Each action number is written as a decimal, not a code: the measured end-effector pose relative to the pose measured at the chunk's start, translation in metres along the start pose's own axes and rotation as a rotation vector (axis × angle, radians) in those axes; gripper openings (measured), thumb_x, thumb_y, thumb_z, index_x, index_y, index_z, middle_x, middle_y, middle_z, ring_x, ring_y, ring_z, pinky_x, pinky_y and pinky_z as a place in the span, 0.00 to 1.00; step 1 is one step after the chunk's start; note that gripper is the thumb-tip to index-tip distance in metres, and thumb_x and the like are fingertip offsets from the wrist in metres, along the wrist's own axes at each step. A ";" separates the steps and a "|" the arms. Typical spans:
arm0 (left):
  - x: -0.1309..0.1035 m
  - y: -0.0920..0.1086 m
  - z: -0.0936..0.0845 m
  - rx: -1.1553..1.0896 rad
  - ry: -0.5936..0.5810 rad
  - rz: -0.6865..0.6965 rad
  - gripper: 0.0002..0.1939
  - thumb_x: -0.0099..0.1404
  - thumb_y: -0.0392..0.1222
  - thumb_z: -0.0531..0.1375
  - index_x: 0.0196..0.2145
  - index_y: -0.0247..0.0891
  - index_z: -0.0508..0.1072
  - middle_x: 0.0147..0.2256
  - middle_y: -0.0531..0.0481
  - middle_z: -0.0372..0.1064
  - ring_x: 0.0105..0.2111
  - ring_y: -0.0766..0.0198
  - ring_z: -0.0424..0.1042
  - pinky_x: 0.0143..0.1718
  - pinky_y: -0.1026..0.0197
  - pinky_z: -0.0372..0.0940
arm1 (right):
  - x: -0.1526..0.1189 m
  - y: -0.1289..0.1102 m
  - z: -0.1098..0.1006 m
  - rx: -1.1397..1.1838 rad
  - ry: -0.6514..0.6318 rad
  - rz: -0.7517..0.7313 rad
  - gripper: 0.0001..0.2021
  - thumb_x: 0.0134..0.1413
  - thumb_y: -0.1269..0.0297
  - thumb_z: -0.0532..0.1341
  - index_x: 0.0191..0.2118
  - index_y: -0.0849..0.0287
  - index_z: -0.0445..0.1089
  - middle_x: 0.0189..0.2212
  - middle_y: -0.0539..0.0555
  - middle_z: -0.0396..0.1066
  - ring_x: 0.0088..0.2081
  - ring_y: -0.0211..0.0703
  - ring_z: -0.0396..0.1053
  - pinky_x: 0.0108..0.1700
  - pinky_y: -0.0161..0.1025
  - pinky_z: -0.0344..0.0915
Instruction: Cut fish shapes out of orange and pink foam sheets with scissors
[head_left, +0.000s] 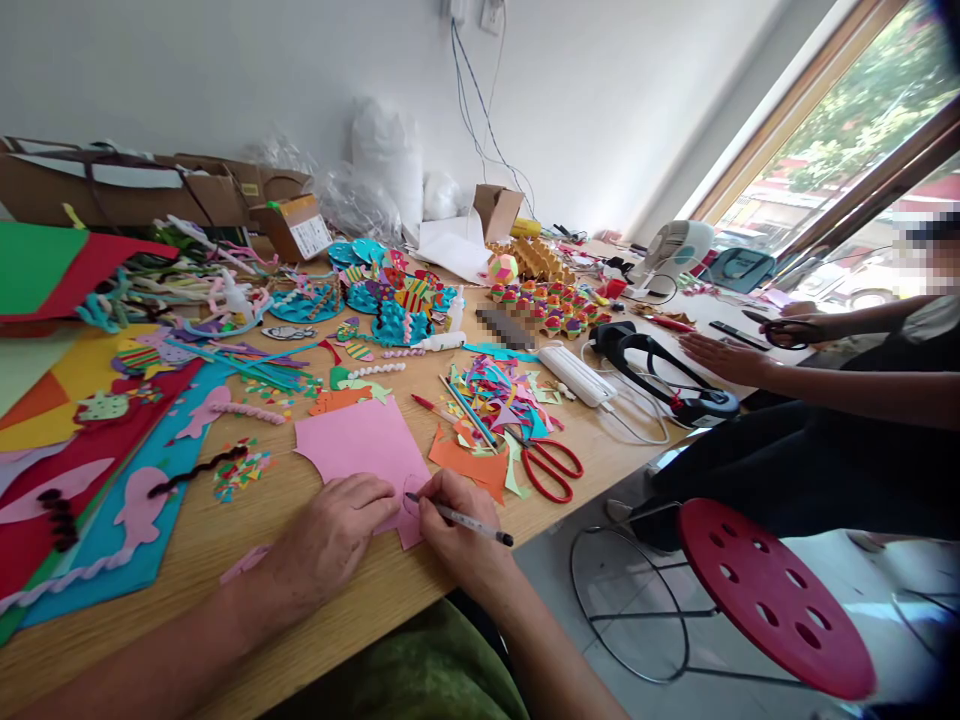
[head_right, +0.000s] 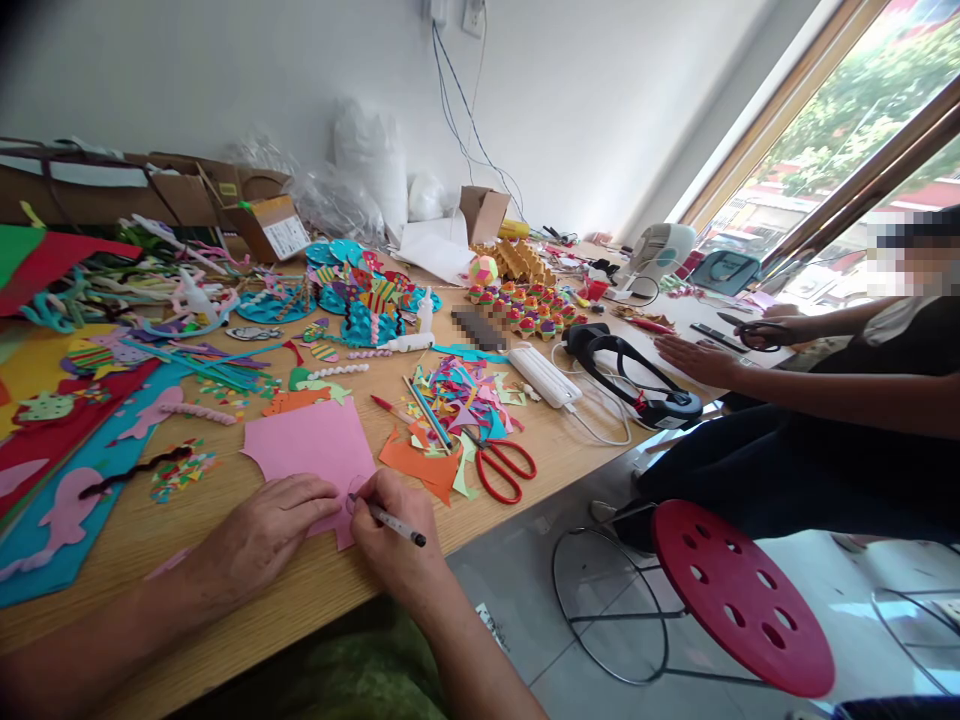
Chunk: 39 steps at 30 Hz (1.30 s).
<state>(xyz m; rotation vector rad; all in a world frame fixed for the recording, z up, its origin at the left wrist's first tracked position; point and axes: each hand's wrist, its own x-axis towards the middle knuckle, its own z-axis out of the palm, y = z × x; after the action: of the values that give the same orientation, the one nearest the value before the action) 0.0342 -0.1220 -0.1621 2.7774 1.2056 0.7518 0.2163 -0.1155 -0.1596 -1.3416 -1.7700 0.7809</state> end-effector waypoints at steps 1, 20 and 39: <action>0.000 0.000 0.000 -0.009 0.000 -0.004 0.22 0.59 0.23 0.47 0.40 0.37 0.76 0.40 0.43 0.77 0.40 0.57 0.75 0.41 0.56 0.71 | 0.000 0.000 0.000 0.002 -0.003 -0.002 0.06 0.46 0.73 0.55 0.24 0.56 0.67 0.20 0.48 0.70 0.23 0.39 0.66 0.28 0.32 0.59; -0.002 0.000 0.004 0.006 0.015 -0.009 0.24 0.58 0.22 0.46 0.40 0.39 0.75 0.41 0.45 0.77 0.41 0.59 0.73 0.41 0.58 0.69 | -0.002 0.003 0.000 -0.052 0.030 0.004 0.06 0.46 0.72 0.54 0.24 0.55 0.63 0.19 0.48 0.66 0.22 0.39 0.63 0.26 0.34 0.55; -0.002 0.000 0.000 0.029 0.032 0.038 0.23 0.60 0.22 0.45 0.39 0.37 0.76 0.40 0.42 0.77 0.40 0.57 0.75 0.38 0.56 0.71 | -0.003 0.005 0.005 -0.122 0.122 -0.009 0.05 0.48 0.70 0.52 0.25 0.55 0.57 0.16 0.45 0.57 0.18 0.38 0.58 0.23 0.34 0.52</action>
<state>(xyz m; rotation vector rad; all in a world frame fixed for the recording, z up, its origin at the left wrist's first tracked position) 0.0333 -0.1231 -0.1629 2.8300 1.1813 0.7916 0.2154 -0.1171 -0.1670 -1.4290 -1.7490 0.5815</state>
